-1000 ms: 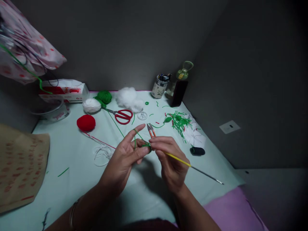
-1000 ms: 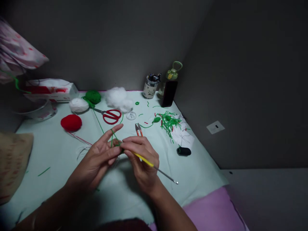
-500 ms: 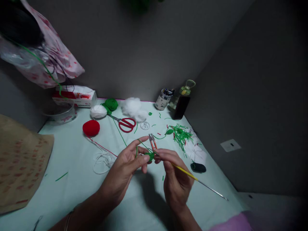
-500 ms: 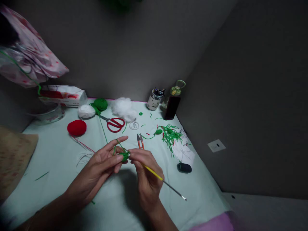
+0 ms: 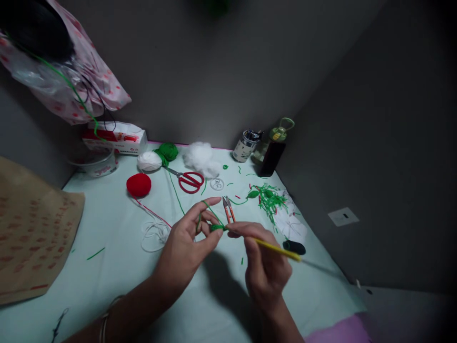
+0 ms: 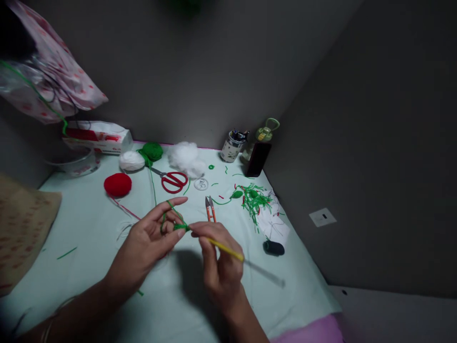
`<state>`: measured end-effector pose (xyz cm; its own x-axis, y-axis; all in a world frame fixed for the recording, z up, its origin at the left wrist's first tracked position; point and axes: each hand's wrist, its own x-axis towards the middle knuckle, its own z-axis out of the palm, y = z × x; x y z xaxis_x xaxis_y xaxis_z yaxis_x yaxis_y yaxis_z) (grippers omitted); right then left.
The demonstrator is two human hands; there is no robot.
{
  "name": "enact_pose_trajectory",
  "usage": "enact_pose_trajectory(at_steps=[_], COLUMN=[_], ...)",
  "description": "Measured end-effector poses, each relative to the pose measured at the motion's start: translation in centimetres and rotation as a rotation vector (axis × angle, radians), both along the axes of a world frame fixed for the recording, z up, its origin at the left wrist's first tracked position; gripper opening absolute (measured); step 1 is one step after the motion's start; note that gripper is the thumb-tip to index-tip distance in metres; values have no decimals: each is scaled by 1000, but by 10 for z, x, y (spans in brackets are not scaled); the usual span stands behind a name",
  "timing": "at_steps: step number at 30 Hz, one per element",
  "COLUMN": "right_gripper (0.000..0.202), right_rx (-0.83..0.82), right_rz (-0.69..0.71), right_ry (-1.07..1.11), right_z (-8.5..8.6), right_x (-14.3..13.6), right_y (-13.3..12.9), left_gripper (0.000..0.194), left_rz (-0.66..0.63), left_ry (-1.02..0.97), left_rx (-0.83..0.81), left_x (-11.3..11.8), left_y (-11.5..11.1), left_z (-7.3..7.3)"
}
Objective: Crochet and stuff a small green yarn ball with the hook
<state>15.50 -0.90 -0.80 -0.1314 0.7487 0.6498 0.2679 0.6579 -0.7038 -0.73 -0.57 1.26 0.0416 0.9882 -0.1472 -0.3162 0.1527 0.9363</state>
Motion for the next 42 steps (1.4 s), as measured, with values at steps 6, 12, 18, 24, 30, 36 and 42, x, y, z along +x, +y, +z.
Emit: enact_pose_trajectory(at_steps=[6, 12, 18, 24, 30, 36, 42], right_gripper=[35, 23, 31, 32, 19, 13, 19], right_rx=[262, -187, 4, 71, -250, -366, -427], right_rz=[-213, 31, -43, -96, 55, 73, 155], right_ry=[-248, 365, 49, 34, 349, 505, 583], right_z=[-7, 6, 2, 1, 3, -1, 2], right_x=[-3, -4, -9, -2, -7, -6, -2], right_y=[-3, 12, 5, 3, 14, 17, 19], left_gripper=[56, 48, 54, 33, 34, 31, 27], left_rz=[-196, -173, -84, -183, -139, -183, -170], left_ry=[-330, -360, -278, -480, -402, -325, -289], left_rx=[-176, -173, -88, -269, -156, -125, -129], left_x=[0, -3, 2, -2, 0, 2, 1], left_y=[0, 3, 1, 6, 6, 4, 5], left_z=[-2, 1, -2, -4, 0, 0, -2])
